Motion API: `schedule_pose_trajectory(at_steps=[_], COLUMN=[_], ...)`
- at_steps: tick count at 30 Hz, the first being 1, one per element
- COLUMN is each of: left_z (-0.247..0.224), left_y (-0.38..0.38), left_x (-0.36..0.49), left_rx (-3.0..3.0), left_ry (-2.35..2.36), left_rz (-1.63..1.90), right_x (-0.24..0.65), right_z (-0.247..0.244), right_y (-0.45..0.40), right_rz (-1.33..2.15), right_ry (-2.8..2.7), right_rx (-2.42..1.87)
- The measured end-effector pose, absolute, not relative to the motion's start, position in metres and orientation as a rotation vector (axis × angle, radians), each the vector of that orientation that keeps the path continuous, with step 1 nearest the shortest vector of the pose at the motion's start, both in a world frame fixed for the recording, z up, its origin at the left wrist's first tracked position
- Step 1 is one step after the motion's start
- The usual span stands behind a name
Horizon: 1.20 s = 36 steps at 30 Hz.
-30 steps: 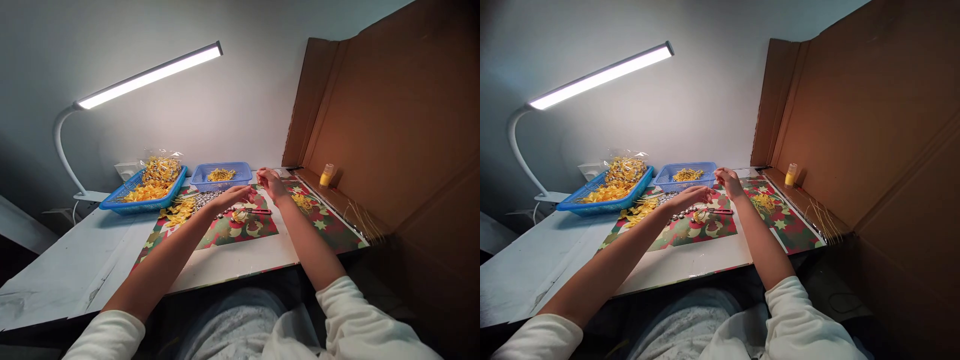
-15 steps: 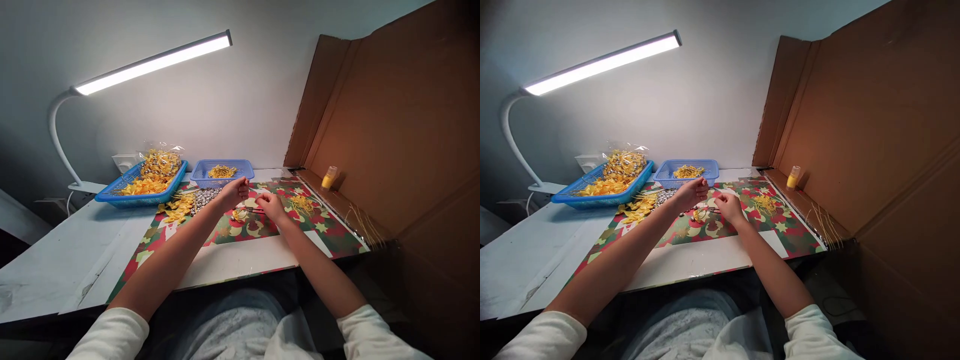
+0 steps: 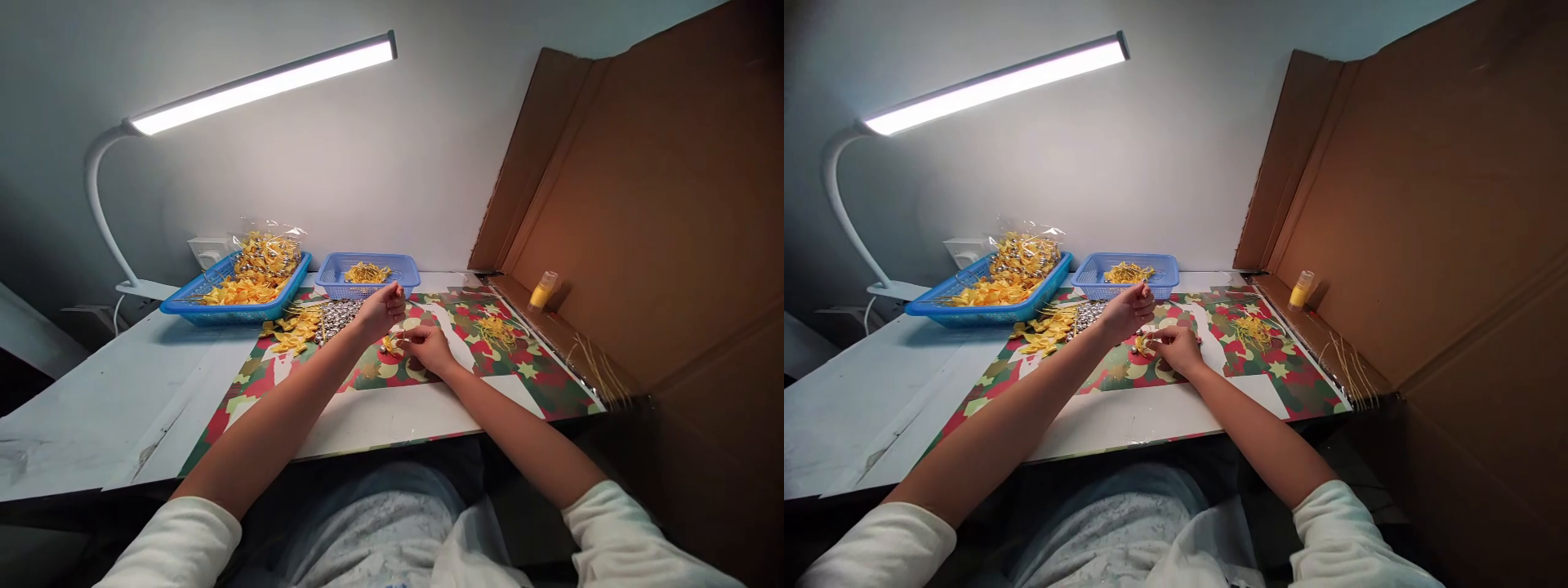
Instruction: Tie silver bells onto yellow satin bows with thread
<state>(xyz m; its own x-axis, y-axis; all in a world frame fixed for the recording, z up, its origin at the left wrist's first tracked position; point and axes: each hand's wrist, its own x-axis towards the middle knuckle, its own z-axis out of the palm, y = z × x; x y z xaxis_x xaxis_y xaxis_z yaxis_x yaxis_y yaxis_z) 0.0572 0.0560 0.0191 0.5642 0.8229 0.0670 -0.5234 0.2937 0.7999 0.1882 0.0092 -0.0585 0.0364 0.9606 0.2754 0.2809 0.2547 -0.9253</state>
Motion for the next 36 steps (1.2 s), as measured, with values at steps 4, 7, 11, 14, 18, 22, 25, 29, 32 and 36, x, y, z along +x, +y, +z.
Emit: schedule_pose_trajectory(at_steps=[4, 7, 11, 14, 18, 22, 25, 29, 32, 36], left_z=[0.019, 0.019, 0.018, 0.016, 0.013, 0.013, 0.014, 0.015, 0.015, 0.016], left_y=[0.054, 0.051, 0.048, 0.048, 0.048, 0.05, 0.053, 0.055, 0.056, 0.056], left_x=[0.057, 0.056, 0.057, 0.059, 0.058, 0.055, 0.052, 0.049, 0.049, 0.048], left_rx=[0.857, 0.833, 0.787, 0.761, 0.715, 0.675, 0.685, 0.731, 0.761, 0.777], left_ry=[0.414, 0.419, 0.408, 0.393, 0.372, 0.361, 0.374, 0.433, 0.458, 0.444], left_rz=[0.965, 0.968, 0.957, 0.956, 0.961, 0.997, 1.048, 1.123, 1.167, 1.182], right_x=[0.189, 0.188, 0.186, 0.183, 0.178, 0.178, 0.181, 0.187, 0.183, 0.173], right_z=[-0.058, -0.059, -0.058, -0.056, -0.056, -0.059, -0.057, -0.048, -0.041, -0.039], right_y=[0.009, 0.009, 0.01, 0.013, 0.018, 0.024, 0.026, 0.018, 0.006, -0.006], right_rz=[0.823, 0.814, 0.802, 0.826, 0.834, 0.834, 0.814, 0.621, 0.463, 0.237], right_ry=[-1.418, -1.404, -1.389, -1.368, -1.378, -1.402, -1.44, -1.412, -1.48, -1.717], right_rx=[-1.226, -1.222, -1.218, -1.239, -1.193, -1.172, -1.17, -1.218, -1.201, -1.2])
